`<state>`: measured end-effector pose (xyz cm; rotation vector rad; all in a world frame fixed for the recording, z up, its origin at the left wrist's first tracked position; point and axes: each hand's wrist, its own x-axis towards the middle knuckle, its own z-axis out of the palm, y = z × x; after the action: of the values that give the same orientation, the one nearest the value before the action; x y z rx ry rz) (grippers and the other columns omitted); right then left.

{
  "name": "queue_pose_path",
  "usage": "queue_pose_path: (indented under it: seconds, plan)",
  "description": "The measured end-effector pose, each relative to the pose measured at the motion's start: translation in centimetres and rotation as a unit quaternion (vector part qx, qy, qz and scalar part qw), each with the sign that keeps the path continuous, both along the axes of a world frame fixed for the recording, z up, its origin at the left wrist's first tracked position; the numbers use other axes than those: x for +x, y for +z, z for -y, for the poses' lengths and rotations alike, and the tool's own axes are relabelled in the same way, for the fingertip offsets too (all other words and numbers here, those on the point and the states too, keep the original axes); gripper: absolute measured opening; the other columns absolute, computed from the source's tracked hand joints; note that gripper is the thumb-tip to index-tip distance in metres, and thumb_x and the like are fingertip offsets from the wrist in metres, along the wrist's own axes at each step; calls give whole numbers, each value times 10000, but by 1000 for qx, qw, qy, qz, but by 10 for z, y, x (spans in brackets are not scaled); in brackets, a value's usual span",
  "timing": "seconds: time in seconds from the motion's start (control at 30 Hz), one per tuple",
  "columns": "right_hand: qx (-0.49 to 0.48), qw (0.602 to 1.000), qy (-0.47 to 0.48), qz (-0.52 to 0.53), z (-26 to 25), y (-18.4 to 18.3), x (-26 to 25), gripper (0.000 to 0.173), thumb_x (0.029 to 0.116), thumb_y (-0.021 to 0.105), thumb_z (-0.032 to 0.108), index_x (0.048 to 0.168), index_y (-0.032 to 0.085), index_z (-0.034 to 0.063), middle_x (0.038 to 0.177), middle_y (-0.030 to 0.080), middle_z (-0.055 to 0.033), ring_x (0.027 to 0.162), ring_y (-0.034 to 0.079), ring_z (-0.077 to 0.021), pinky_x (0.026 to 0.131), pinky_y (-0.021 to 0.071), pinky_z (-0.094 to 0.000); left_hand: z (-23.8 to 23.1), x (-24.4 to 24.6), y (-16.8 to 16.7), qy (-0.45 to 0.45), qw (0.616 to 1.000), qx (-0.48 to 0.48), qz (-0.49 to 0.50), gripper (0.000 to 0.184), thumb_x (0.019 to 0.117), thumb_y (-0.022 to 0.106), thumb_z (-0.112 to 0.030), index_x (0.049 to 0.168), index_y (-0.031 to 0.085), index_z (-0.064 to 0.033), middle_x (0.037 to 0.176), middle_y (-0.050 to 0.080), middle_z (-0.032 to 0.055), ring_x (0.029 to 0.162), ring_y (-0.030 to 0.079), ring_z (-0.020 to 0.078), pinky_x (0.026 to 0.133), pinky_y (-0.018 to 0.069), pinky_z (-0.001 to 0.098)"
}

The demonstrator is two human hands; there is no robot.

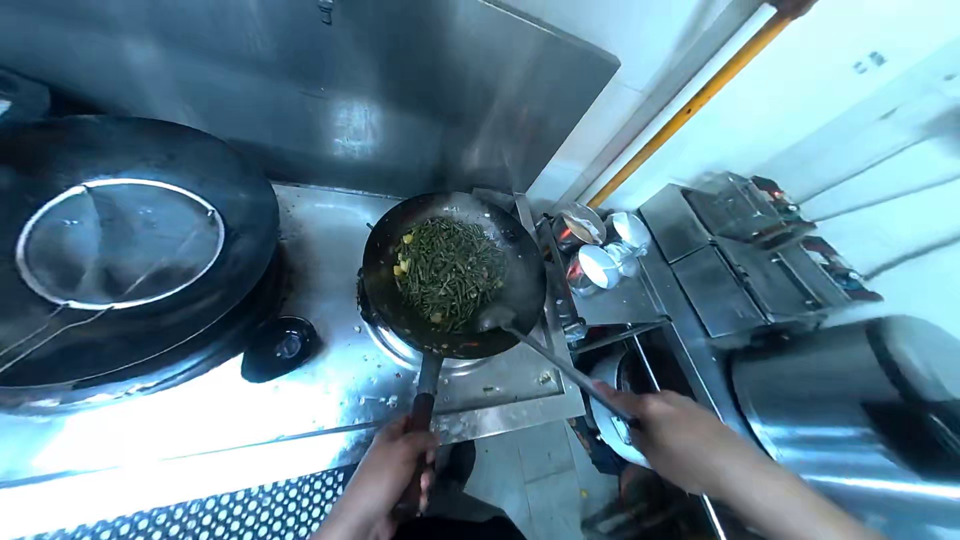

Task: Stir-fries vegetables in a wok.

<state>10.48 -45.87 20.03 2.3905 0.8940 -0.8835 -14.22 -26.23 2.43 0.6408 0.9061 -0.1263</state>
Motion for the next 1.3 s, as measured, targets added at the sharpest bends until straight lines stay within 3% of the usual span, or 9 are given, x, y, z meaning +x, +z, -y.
queue_pose_path:
  seconds: [0.1,0.2,0.33,0.47,0.57,0.8,1.07,1.17,1.3]
  plan:
    - [1,999,-6,47,-31,-69,-6,784,959,552,127,1627,262,420,1114,704,-226,1029,683,-453,838,544,-649,17,2,14,2,1000,-10,6,299,993,585,-45,1260,452,-46,729,562,89,479,566,179,431,538,326]
    - [110,990,-83,1,-31,-102,4,721,973,547,172,1622,313,383,1141,714,-156,972,708,-335,846,574,-555,16,0,14,10,1000,3,4,304,972,613,-51,1240,470,-42,740,578,94,487,572,183,437,540,331]
    - [270,923,-233,-143,-1,-75,19,705,978,613,176,1620,348,299,888,672,-89,495,568,-176,458,525,-373,14,5,-15,21,999,26,-12,283,996,618,-83,1254,516,-27,723,577,102,464,559,183,412,528,331]
    - [315,907,-255,-114,-13,-77,55,702,997,590,181,1635,311,268,790,636,-87,488,560,-173,467,526,-358,29,7,20,20,1000,17,-5,264,973,608,-51,1215,504,-33,736,582,81,505,578,173,452,540,321]
    - [340,875,-313,-147,-44,-115,64,685,1018,583,170,1637,299,239,784,625,-95,506,571,-165,478,527,-333,25,3,10,13,999,37,-14,270,988,610,-86,1239,523,-36,751,585,81,495,563,168,436,528,316]
    - [364,614,-523,-466,-69,-136,-11,727,1018,510,95,1639,185,287,677,432,6,437,435,-89,372,416,-245,32,8,10,0,999,40,-27,292,993,605,-97,1254,486,-48,756,584,78,510,577,178,447,539,335]
    - [290,890,-246,-250,-43,-51,9,747,992,589,189,1649,258,315,767,610,-68,474,540,-175,439,508,-352,17,2,9,-12,998,45,-34,320,981,622,-102,1270,493,-50,763,588,78,506,575,174,446,538,327]
    - [270,935,-176,-150,-63,-70,53,692,1012,550,204,1638,285,337,872,642,-106,531,575,-190,508,539,-384,13,5,14,11,999,38,-21,288,980,611,-66,1248,509,-37,759,589,78,496,565,160,434,524,301]
    - [302,928,-172,-137,-85,-131,97,687,1019,577,156,1638,301,276,962,671,-147,598,602,-207,570,552,-399,13,-4,20,-5,999,33,-18,290,988,610,-97,1259,516,-52,786,592,70,517,569,157,442,523,303]
